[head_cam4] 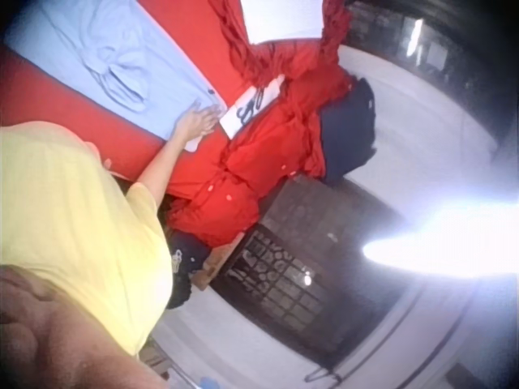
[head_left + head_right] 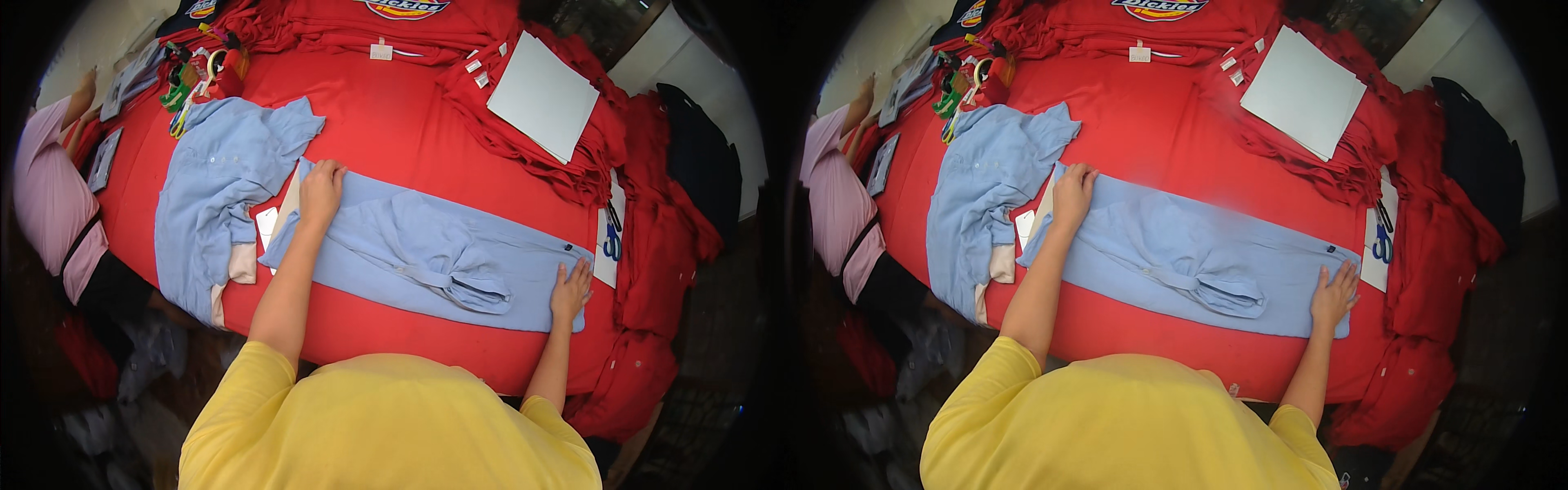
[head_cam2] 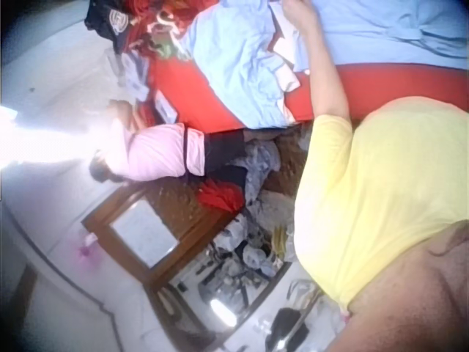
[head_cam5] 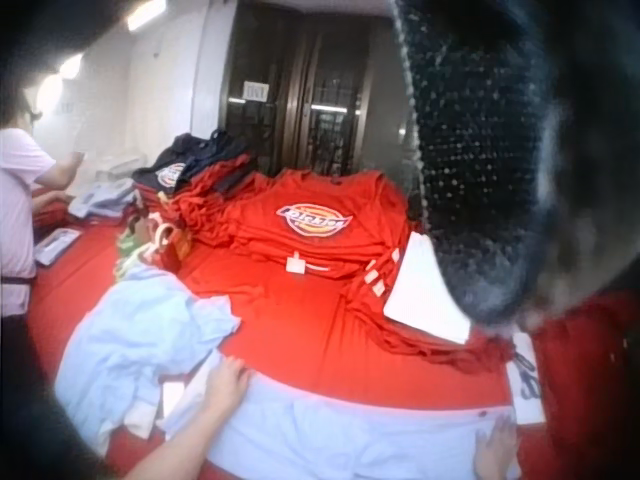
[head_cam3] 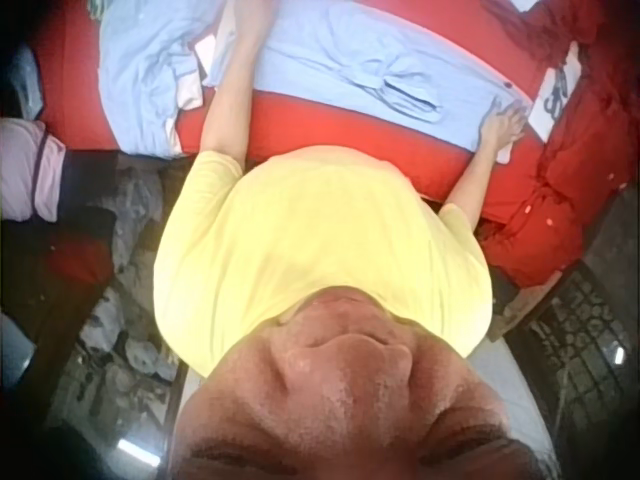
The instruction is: The person folds shirts by placing them over a cardboard template, folding the sleeves and bottom up, and checking the collars before lifting them to reveal the brand tags. The person also uses small snips to trim threads from a collar.
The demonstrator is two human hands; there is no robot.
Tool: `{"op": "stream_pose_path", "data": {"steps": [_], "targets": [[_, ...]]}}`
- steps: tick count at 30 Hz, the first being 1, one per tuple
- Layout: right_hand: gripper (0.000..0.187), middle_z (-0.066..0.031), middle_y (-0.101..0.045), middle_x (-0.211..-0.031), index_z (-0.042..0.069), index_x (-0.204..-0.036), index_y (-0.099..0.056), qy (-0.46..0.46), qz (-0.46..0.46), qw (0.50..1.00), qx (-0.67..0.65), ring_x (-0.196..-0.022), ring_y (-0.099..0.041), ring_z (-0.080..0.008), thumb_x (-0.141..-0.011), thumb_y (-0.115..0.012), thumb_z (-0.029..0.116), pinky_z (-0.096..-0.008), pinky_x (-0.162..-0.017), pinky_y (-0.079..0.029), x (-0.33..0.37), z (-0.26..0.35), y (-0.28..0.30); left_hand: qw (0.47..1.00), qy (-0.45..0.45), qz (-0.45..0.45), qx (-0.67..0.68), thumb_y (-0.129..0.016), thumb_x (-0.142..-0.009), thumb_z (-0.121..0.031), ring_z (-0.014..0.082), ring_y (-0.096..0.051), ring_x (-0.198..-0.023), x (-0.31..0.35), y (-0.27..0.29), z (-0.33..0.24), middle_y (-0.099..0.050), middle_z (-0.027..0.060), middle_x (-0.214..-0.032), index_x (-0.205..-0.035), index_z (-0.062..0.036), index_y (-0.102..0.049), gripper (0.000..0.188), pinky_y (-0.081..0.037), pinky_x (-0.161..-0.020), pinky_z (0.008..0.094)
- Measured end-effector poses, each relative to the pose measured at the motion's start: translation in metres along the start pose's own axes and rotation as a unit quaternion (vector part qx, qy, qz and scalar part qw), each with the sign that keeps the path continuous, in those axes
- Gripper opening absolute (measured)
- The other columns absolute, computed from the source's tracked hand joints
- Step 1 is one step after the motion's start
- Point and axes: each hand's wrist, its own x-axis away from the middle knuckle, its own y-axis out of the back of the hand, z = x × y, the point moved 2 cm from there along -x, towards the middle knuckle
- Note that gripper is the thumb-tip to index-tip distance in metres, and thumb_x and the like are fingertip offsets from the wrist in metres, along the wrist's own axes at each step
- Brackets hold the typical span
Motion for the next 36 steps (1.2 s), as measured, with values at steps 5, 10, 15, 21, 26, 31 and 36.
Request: {"op": "stream_pose_path", "data": {"steps": [5,10,15,21,26,31,36], "targets": [[0.068,-0.0105,-0.021,-0.157,0.013,-0.151,-0.022,0.003,0.011,1.0,-0.017,-0.145,-0.016,-0.0283,-0.097,-0.038,0.052,-0.0553,-0.115,-0.011,-0.002,0.003,0.002,0.983,0.125,0.045,0.13,-0.054,-0.095,-0.02,0.0256,-0.065,-0.072,-0.01,0.003,0.006,-0.062,0.0127,-0.077,-0.091,-0.0006,-0.06,0.02,-0.048,-0.064,0.0361],[0.064,-0.0202,-0.028,-0.151,0.006,-0.145,-0.034,0.047,-0.058,0.971,-0.225,-0.139,-0.028,-0.0346,-0.094,-0.052,0.041,-0.0448,-0.112,-0.025,-0.021,-0.055,-0.01,0.961,0.123,0.015,0.249,-0.046,-0.099,-0.025,0.0175,-0.058,-0.066,-0.012,0.053,-0.009,-0.057,0.0088,-0.068,-0.089,-0.0007,-0.056,0.028,-0.044,-0.061,0.0322],[0.062,-0.0229,-0.049,-0.128,-0.001,-0.128,-0.052,-0.048,0.009,0.984,-0.174,-0.12,-0.048,-0.0368,-0.083,-0.068,0.039,-0.0423,-0.1,-0.039,0.007,-0.088,0.03,0.84,0.2,0.5,0.074,-0.057,-0.093,-0.04,0.018,-0.06,-0.063,0.078,0.189,-0.033,-0.06,0.0102,-0.064,-0.073,0.0008,-0.061,0.045,-0.045,-0.058,0.0331],[0.068,-0.0247,-0.063,-0.107,-0.007,-0.11,-0.06,-0.058,-0.005,0.975,-0.217,-0.101,-0.06,-0.0386,-0.068,-0.081,0.043,-0.0441,-0.088,-0.047,0.024,-0.103,0.007,0.9,-0.16,0.4,0.064,-0.066,-0.085,-0.026,0.0296,-0.06,-0.092,0.134,0.119,-0.121,-0.062,0.011,-0.097,-0.096,-0.007,-0.067,0.022,-0.048,-0.075,0.0409],[0.05,-0.0171,-0.065,-0.09,-0.008,-0.101,-0.061,-0.059,0.069,0.949,-0.303,-0.086,-0.063,-0.0272,-0.068,-0.081,0.024,-0.0365,-0.077,-0.049,0.006,-0.118,0.002,0.914,-0.33,0.22,0.082,-0.059,-0.09,-0.032,0.0354,-0.037,-0.132,0.125,0.006,-0.193,-0.047,0.0109,-0.137,-0.134,-0.0136,-0.051,0.048,-0.03,-0.109,0.0498],[0.026,-0.0161,-0.065,-0.085,-0.005,-0.089,-0.056,0.017,0.014,0.879,-0.476,-0.077,-0.063,-0.0232,-0.07,-0.071,0.006,-0.0329,-0.071,-0.048,0.001,-0.086,0.049,0.912,-0.315,0.262,0.032,-0.05,-0.093,-0.043,0.0343,-0.026,-0.14,0.136,-0.035,-0.182,-0.037,0.011,-0.148,-0.14,-0.0115,-0.045,0.057,-0.016,-0.115,0.0514],[0.027,-0.0194,-0.06,-0.095,0.001,-0.101,-0.054,0.249,-0.056,0.896,-0.364,-0.093,-0.06,-0.0344,-0.076,-0.063,0.0,-0.0374,-0.083,-0.047,0.08,0.096,0.13,0.892,-0.08,0.314,0.317,-0.046,-0.094,-0.053,0.0347,-0.024,-0.141,0.121,-0.035,-0.165,-0.033,0.0129,-0.151,-0.143,-0.0061,-0.039,0.068,-0.016,-0.116,0.0459]]}}
